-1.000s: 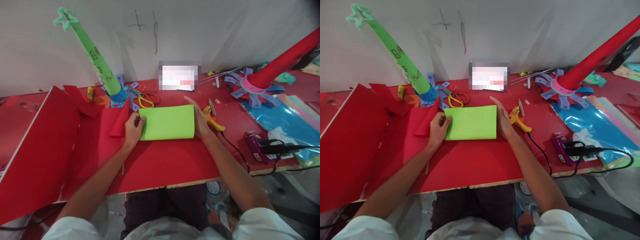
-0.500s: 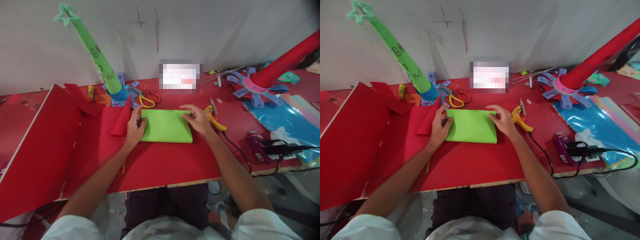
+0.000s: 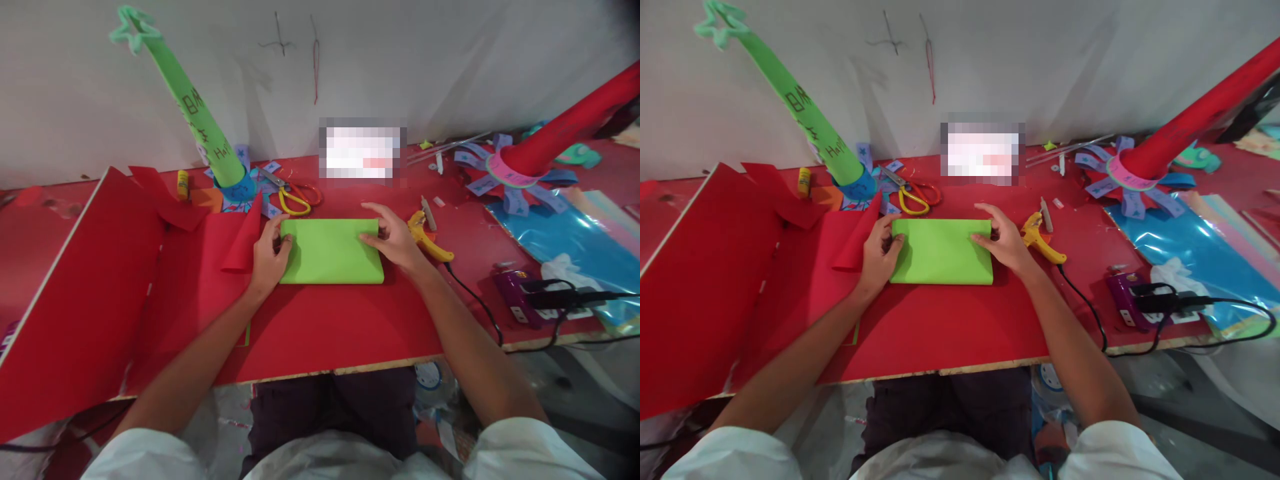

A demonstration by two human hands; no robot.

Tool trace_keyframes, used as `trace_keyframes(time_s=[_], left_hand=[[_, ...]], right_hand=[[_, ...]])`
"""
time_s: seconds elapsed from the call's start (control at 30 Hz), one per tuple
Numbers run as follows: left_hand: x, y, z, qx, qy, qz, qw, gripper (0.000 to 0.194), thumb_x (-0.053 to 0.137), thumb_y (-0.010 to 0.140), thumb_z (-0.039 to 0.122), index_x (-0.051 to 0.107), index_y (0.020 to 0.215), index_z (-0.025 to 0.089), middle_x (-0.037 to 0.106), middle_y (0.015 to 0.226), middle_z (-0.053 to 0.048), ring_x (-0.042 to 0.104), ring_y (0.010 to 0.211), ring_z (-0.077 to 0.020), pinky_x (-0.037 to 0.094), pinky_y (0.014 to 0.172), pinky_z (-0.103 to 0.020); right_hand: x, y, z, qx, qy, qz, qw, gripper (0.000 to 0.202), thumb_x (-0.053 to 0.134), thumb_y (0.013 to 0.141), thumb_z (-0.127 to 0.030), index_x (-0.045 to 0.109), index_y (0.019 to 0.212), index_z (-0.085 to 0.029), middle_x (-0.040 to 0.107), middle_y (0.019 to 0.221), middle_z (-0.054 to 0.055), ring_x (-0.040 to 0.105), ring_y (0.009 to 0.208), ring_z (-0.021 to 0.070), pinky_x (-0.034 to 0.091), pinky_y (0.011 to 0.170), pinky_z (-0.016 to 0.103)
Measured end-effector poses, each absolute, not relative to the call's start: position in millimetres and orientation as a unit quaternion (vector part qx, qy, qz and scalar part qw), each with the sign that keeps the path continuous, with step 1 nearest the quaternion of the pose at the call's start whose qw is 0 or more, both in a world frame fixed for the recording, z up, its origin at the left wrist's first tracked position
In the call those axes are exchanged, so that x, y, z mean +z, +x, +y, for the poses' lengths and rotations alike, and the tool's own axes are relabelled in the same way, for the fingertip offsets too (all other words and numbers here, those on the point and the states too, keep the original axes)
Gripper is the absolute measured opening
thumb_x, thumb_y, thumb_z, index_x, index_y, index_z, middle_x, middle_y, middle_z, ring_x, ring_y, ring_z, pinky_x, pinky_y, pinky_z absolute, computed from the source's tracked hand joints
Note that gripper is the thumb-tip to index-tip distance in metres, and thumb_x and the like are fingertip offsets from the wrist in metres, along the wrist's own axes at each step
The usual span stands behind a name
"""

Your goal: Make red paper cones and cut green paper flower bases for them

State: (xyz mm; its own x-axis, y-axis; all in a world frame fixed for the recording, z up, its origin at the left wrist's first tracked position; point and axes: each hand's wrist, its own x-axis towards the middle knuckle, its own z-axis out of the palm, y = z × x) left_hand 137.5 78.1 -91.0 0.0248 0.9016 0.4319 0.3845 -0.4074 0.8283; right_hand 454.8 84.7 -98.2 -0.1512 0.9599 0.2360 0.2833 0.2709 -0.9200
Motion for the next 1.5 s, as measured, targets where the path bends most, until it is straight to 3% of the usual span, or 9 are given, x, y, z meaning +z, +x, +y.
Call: trace_keyframes(time_s=[0.13, 0.4, 0.53, 0.67, 1.0, 1.3, 1.5], left_hand=[[-90.0, 137.5, 76.7, 0.499, 0.666, 0.476, 0.285, 0.037, 0.067, 0.099, 0.027, 0.065, 0.136, 0.026, 0.050, 0.075, 0.004, 0.048, 0.064, -0.0138, 0.038, 0.062, -0.027], [-91.9, 136.9, 77.6, 0.503, 0.645, 0.471, 0.331, 0.034, 0.066, 0.097, 0.022, 0.064, 0.130, 0.025, 0.056, 0.078, 0.002, 0.049, 0.065, -0.0147, 0.034, 0.060, -0.028], [-90.5, 138.3, 78.6, 0.511, 0.641, 0.477, 0.316, 0.018, 0.067, 0.101, 0.036, 0.065, 0.115, 0.024, 0.055, 0.076, 0.003, 0.050, 0.065, -0.0137, 0.037, 0.060, -0.027], [-88.8, 138.9, 79.8, 0.518, 0.650, 0.465, 0.304, 0.025, 0.069, 0.102, 0.046, 0.064, 0.110, 0.023, 0.063, 0.083, 0.001, 0.056, 0.070, -0.0134, 0.043, 0.065, -0.027], [-87.7, 137.1, 79.1, 0.509, 0.659, 0.464, 0.303, 0.030, 0.068, 0.103, 0.052, 0.063, 0.112, 0.023, 0.060, 0.082, 0.001, 0.056, 0.070, -0.0143, 0.043, 0.066, -0.028], [-86.2, 138.2, 78.4, 0.516, 0.653, 0.461, 0.308, 0.019, 0.067, 0.103, 0.040, 0.064, 0.111, 0.022, 0.059, 0.078, 0.003, 0.053, 0.066, -0.0129, 0.039, 0.063, -0.028], [-84.9, 138.7, 78.0, 0.510, 0.650, 0.469, 0.313, 0.029, 0.068, 0.103, 0.050, 0.064, 0.110, 0.023, 0.060, 0.079, 0.002, 0.053, 0.068, -0.0141, 0.040, 0.064, -0.029]], right_hand=[[-97.5, 456.7, 86.6, 0.384, -0.481, -0.636, 0.465, 0.061, 0.086, 0.090, -0.053, 0.067, 0.144, -0.031, 0.080, 0.098, 0.004, 0.076, 0.086, 0.0270, 0.065, 0.079, 0.043], [-98.3, 456.5, 87.8, 0.387, -0.463, -0.635, 0.483, 0.041, 0.086, 0.089, -0.055, 0.079, 0.120, -0.028, 0.081, 0.127, 0.009, 0.077, 0.116, 0.0312, 0.063, 0.100, 0.047], [-97.8, 457.5, 87.0, 0.383, -0.457, -0.644, 0.479, 0.038, 0.085, 0.091, -0.054, 0.080, 0.120, -0.029, 0.082, 0.126, 0.009, 0.077, 0.118, 0.0316, 0.063, 0.104, 0.049], [-96.8, 458.6, 86.2, 0.379, -0.459, -0.645, 0.479, 0.036, 0.084, 0.092, -0.053, 0.081, 0.119, -0.029, 0.082, 0.124, 0.008, 0.078, 0.114, 0.0307, 0.063, 0.102, 0.048], [-96.6, 459.0, 86.3, 0.370, -0.472, -0.644, 0.475, 0.043, 0.083, 0.091, -0.062, 0.081, 0.120, -0.030, 0.083, 0.125, 0.008, 0.079, 0.115, 0.0313, 0.063, 0.102, 0.049], [-94.2, 457.9, 85.9, 0.370, -0.471, -0.643, 0.478, 0.045, 0.084, 0.089, -0.063, 0.082, 0.117, -0.029, 0.083, 0.123, 0.009, 0.079, 0.113, 0.0304, 0.064, 0.100, 0.047], [-94.2, 458.5, 86.3, 0.369, -0.472, -0.645, 0.474, 0.045, 0.084, 0.089, -0.064, 0.081, 0.116, -0.028, 0.083, 0.123, 0.009, 0.079, 0.112, 0.0304, 0.064, 0.100, 0.047]])
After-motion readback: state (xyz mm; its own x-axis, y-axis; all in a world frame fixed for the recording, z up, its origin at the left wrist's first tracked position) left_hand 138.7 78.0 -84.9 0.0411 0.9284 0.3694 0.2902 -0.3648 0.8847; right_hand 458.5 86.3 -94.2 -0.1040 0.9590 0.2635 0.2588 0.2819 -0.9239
